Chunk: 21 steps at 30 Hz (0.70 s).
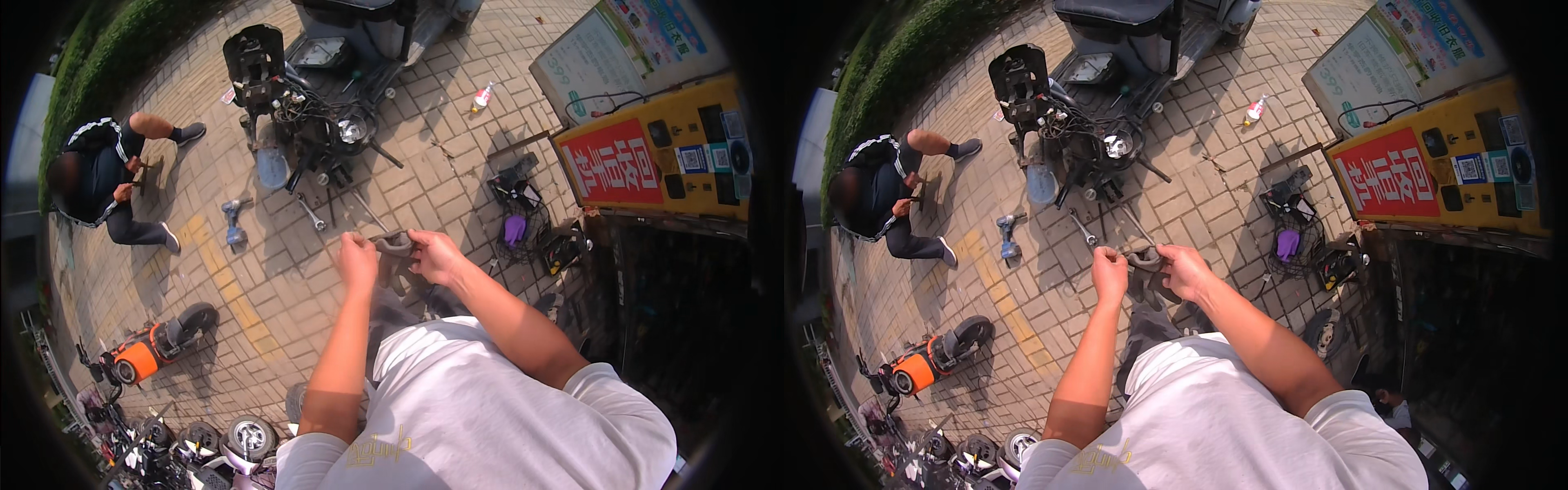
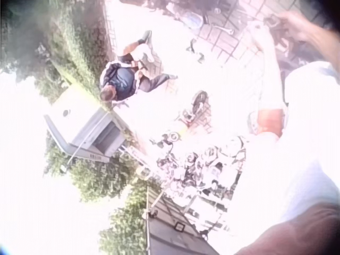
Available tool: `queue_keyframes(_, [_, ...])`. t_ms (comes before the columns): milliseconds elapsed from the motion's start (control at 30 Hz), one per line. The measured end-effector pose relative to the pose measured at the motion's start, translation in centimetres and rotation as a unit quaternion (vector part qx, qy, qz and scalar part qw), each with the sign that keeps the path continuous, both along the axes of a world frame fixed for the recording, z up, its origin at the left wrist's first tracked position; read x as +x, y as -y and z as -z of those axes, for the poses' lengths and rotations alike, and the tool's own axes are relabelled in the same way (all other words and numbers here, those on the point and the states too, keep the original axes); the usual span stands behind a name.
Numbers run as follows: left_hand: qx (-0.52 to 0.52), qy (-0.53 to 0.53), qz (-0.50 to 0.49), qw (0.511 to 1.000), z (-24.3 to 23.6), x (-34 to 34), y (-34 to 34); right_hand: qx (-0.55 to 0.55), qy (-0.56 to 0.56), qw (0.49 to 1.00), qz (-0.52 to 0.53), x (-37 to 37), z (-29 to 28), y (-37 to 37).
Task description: The person works on the front assembly of a scooter, removing the handlebars and manipulating the wiring and internal components. They use a screwdriver to loosen fasteners and adjust parts within the exposed head area.
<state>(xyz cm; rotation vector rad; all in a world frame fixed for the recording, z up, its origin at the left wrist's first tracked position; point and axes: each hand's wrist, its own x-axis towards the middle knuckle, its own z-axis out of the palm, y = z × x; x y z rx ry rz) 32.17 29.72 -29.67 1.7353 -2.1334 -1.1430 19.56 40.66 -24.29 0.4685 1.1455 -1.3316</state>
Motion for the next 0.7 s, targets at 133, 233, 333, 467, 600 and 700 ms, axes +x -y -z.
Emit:
queue_keyframes(133, [-0.09, -0.014, 0.027, 0.995, -3.5, -1.7, -1.7, 0.038, -0.035, 0.999, 0.009, 0.2, 0.8, 0.0])
queue_keyframes(233, [0.138, -0.109, -0.048, 0.983, -6.7, -2.8, -3.1, 0.02, -0.063, 0.998, 0.013, 0.0, 0.8, -0.2])
queue_keyframes(333, [0.311, -0.205, -0.131, 0.919, -4.3, -3.1, -3.0, -0.002, -0.071, 0.997, 0.023, 0.2, 0.6, -0.3])
queue_keyframes(467, [0.428, -0.228, -0.158, 0.86, -2.0, -2.2, -2.3, -0.015, -0.044, 0.998, 0.046, -0.4, 0.7, -0.9])
queue_keyframes(600, [0.312, -0.159, -0.11, 0.93, -1.5, -1.5, -3.1, 0.059, -0.107, 0.992, 0.04, -2.5, 0.6, -2.0])
queue_keyframes(700, [0.105, -0.095, -0.062, 0.988, -1.5, -2.0, -2.8, 0.191, -0.146, 0.968, 0.065, -3.3, 2.7, -2.8])
